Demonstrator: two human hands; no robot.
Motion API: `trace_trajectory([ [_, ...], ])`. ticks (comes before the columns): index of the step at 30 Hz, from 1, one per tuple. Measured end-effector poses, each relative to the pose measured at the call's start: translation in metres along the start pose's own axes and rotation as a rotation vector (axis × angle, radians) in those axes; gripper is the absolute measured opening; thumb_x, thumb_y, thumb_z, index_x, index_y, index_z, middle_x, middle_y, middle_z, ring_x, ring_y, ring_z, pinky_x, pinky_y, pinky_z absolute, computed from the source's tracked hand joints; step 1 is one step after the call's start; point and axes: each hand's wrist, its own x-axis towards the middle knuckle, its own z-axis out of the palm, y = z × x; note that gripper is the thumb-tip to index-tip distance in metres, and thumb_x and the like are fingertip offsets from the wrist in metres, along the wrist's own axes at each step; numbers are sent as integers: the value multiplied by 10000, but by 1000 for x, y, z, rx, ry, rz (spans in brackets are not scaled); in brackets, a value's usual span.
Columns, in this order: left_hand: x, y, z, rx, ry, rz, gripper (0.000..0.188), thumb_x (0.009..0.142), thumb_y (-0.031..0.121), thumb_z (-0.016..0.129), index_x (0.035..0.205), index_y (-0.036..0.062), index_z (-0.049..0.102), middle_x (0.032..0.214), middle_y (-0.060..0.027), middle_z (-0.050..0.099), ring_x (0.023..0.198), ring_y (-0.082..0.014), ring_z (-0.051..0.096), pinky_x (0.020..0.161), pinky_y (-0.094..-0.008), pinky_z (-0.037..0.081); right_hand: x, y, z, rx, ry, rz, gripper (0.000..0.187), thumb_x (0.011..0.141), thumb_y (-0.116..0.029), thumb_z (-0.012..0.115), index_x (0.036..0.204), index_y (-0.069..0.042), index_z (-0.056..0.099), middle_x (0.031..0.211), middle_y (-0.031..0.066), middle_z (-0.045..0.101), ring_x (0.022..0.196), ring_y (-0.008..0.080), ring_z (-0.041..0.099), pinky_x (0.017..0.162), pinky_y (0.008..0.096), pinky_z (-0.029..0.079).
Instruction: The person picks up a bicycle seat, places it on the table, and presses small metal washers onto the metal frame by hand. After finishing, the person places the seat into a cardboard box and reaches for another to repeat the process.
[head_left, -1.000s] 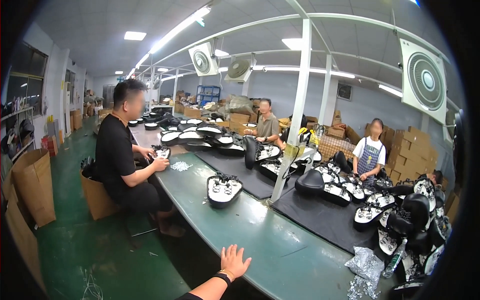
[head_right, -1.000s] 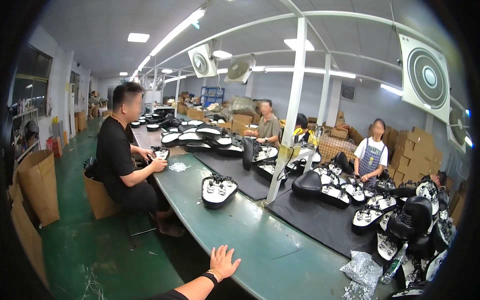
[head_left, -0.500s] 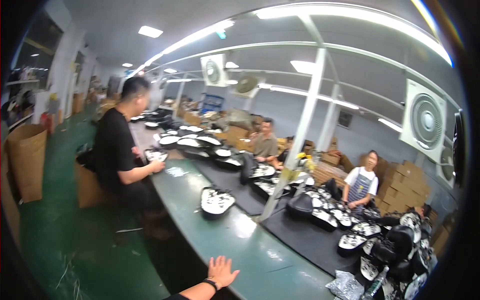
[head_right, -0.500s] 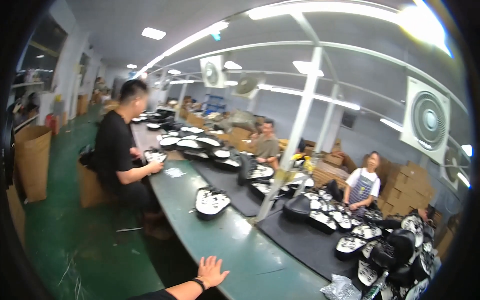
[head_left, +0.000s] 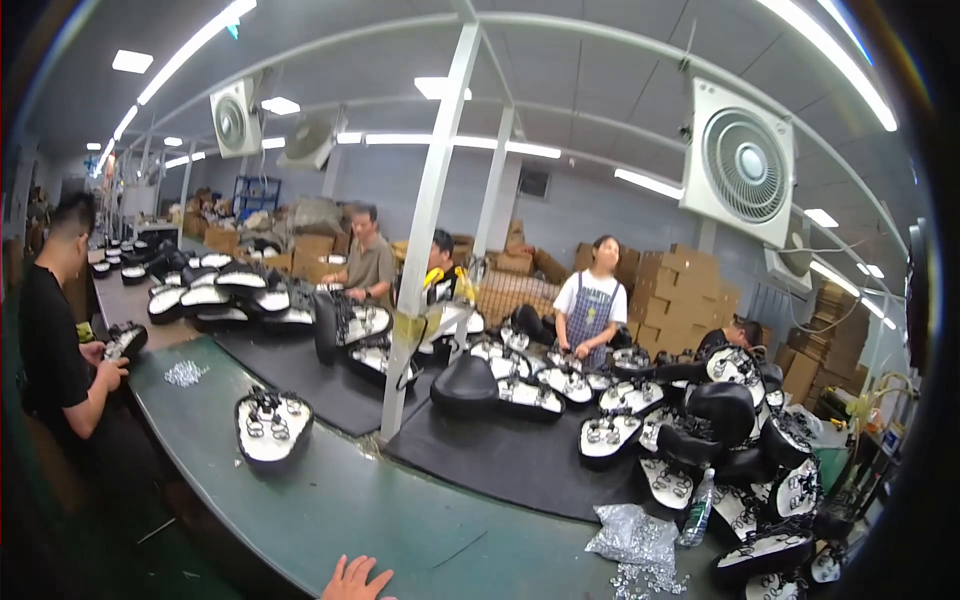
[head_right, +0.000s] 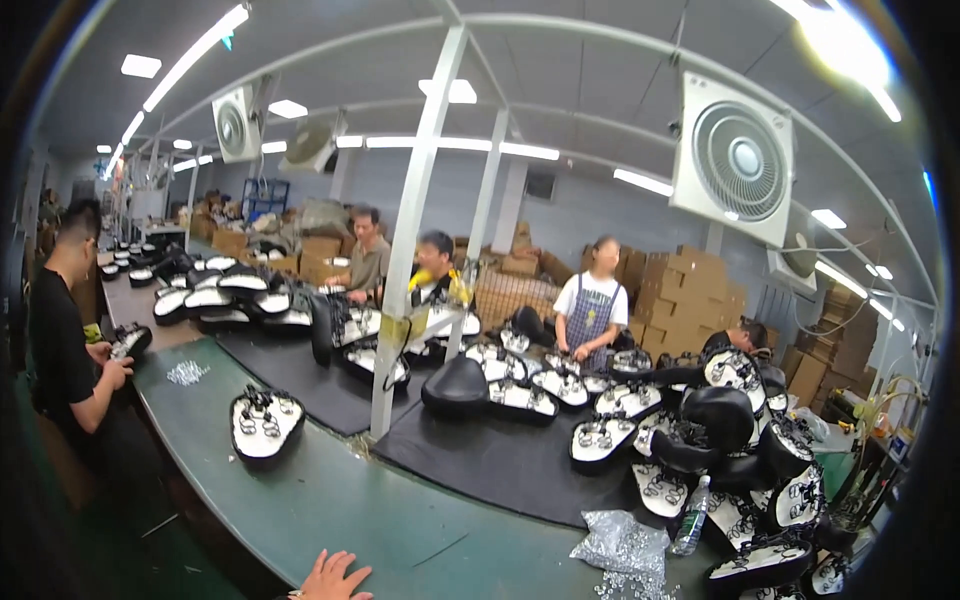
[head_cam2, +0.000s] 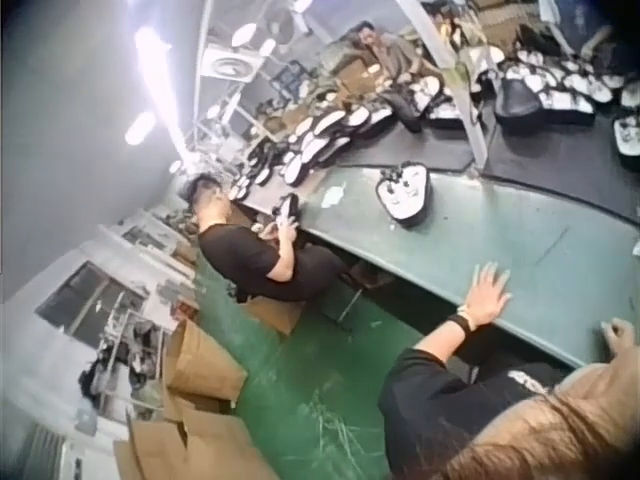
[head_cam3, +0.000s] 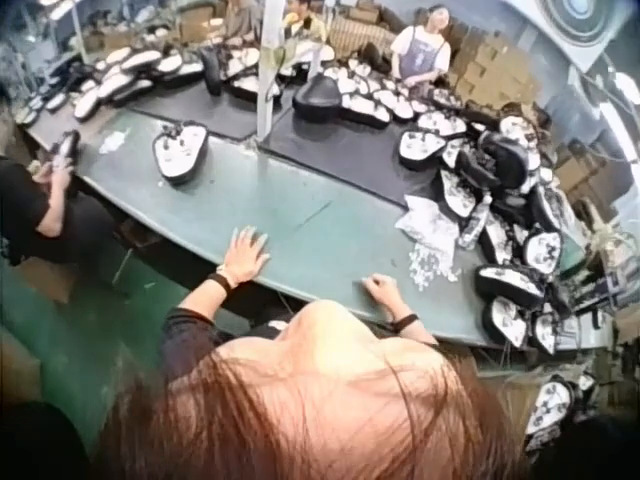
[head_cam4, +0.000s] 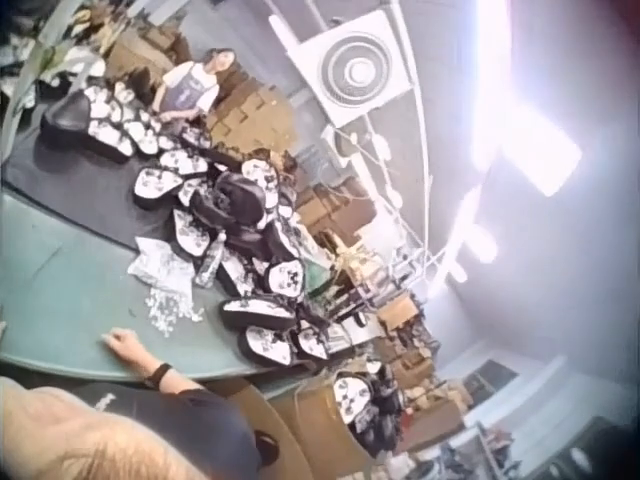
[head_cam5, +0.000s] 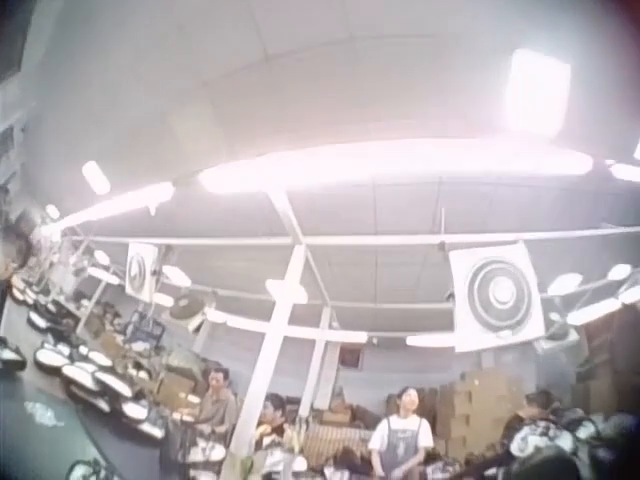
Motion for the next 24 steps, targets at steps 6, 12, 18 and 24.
trace_trajectory([
  [6,2,8,-22,-89,-12,-54,787,893,495,689,1484,19,481,1531,-272,413,1454,-451,324,1244,-588,192,82,-34,-16,-166,-446,-154,267,928,-325,706,991,-67,734,824,101,688,774,239,681,713,379,540],
  [12,-11,9,-8,-108,-182,-135,836,868,560,685,1485,31,491,1524,-278,421,1442,-469,325,1228,-627,182,211,-92,-27,-517,-758,-267,313,986,-410,615,1153,-174,736,1047,101,761,940,357,722,837,460,579],
  [18,-2,8,-13,-116,-216,-109,826,873,572,680,1482,42,501,1485,-250,464,1429,-450,349,1220,-627,204,296,-167,-17,-662,-828,-360,322,967,-361,627,1171,-130,721,1051,127,750,991,355,704,845,472,562],
  [24,-11,-1,1,-66,-134,-33,853,838,581,707,1469,41,515,1489,-246,457,1397,-450,398,1198,-688,236,342,-197,-48,-578,-882,-295,348,943,-358,658,1190,-122,722,1085,137,750,1027,361,702,894,459,557],
])
